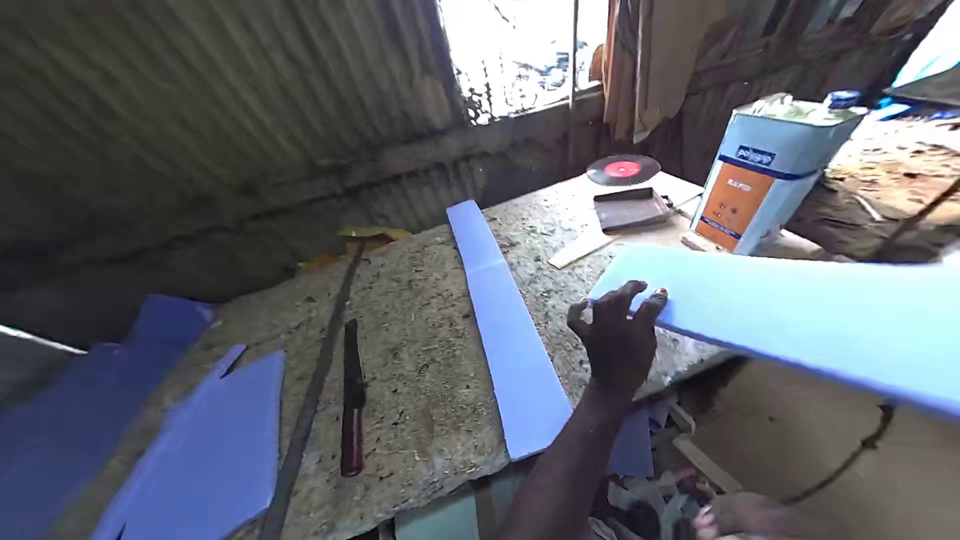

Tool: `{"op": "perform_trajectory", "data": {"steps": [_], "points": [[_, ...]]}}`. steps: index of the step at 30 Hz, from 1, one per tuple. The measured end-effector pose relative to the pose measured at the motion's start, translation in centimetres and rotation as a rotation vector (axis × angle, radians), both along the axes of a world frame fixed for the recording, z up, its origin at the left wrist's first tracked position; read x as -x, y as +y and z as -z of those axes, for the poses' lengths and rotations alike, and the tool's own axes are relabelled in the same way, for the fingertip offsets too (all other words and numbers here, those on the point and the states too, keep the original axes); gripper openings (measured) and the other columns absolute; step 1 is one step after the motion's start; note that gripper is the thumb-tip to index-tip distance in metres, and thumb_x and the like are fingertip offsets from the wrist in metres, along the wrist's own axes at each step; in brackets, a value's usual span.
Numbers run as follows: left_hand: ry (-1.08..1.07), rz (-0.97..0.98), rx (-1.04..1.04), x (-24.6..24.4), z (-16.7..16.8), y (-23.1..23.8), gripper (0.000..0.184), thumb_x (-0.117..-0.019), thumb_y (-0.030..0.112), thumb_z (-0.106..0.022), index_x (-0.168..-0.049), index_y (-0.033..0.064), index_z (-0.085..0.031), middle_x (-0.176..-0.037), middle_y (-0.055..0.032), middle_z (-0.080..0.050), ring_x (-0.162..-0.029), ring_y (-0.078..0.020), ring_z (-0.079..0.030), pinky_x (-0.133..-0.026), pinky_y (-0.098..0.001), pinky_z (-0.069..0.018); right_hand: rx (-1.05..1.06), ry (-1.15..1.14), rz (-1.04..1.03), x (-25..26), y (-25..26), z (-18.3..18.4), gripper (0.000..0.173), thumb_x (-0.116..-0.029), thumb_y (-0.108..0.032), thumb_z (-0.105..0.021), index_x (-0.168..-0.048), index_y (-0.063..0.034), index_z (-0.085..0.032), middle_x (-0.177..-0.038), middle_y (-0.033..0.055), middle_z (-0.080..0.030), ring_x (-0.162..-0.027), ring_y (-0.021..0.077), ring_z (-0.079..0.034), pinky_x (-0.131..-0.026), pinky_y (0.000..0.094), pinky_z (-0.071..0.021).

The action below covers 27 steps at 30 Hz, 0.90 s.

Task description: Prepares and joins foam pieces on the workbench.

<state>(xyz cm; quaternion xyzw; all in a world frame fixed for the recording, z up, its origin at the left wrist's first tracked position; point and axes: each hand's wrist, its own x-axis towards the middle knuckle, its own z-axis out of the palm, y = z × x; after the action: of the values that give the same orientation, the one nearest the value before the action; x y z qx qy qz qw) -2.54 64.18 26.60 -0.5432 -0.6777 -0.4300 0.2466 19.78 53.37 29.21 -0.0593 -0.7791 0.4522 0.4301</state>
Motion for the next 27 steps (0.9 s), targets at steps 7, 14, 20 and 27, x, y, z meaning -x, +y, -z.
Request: {"op": "perform_trajectory", "data": {"steps": [7, 14, 20, 27], "points": [[-0.036, 0.292, -0.137, -1.4, 5.0, -10.2, 0.024, -0.0971, 0.017, -0.061, -0.113, 0.03, -0.074, -0.124, 0.0008, -0.069, -0.132, -0.0195, -0.054, -0.114, -0.0573, -0.0242, -0.093, -0.021, 0.804, -2.8, -4.1, -6.1, 0.052, -0.0937, -0.048, -0.07, -0.138, -0.0239, -0.056, -0.141, -0.0028, -0.06, -0.132, 0.0213, -0.056, -0.109, 0.042, -0.0492], [-0.133, 0.477, -0.101, -4.3, 8.2, -20.0, 0.016, -0.1008, 0.028, -0.059, -0.112, 0.0313, -0.069, -0.125, 0.0069, -0.064, -0.137, -0.0105, -0.046, -0.124, -0.0489, -0.0137, 0.58, -0.533, 0.592, -1.7, -3.6, 0.5, 0.068, -0.0988, -0.054, -0.059, -0.158, -0.0314, -0.034, -0.123, 0.0016, -0.07, -0.095, 0.0167, -0.073, -0.076, 0.0365, -0.0633], [-0.026, 0.435, 0.148, -0.4, 10.1, -24.7, 0.025, -0.1003, 0.031, -0.059, -0.125, 0.0359, -0.061, -0.146, 0.0068, -0.053, -0.145, -0.0186, -0.038, -0.12, -0.0517, -0.0229, 0.491, -0.607, 0.444, -1.7, -2.9, 3.6, 0.07, -0.0975, -0.039, -0.066, -0.16, -0.029, -0.037, -0.151, -0.007, -0.054, -0.12, 0.0066, -0.063, -0.099, 0.0314, -0.0567], [-1.11, 0.16, 0.285, 9.0, 10.2, -24.6, 0.048, -0.1021, 0.019, -0.056, -0.145, 0.0029, -0.044, -0.134, -0.0134, -0.054, -0.099, -0.0165, -0.063, -0.082, -0.0353, -0.0568, 0.411, -0.864, 0.289, -0.8, -3.4, 6.7, 0.061, -0.1016, -0.044, -0.059, -0.158, -0.0323, -0.04, -0.153, -0.0084, -0.053, -0.131, 0.0078, -0.056, -0.113, 0.0442, -0.0448]]}}
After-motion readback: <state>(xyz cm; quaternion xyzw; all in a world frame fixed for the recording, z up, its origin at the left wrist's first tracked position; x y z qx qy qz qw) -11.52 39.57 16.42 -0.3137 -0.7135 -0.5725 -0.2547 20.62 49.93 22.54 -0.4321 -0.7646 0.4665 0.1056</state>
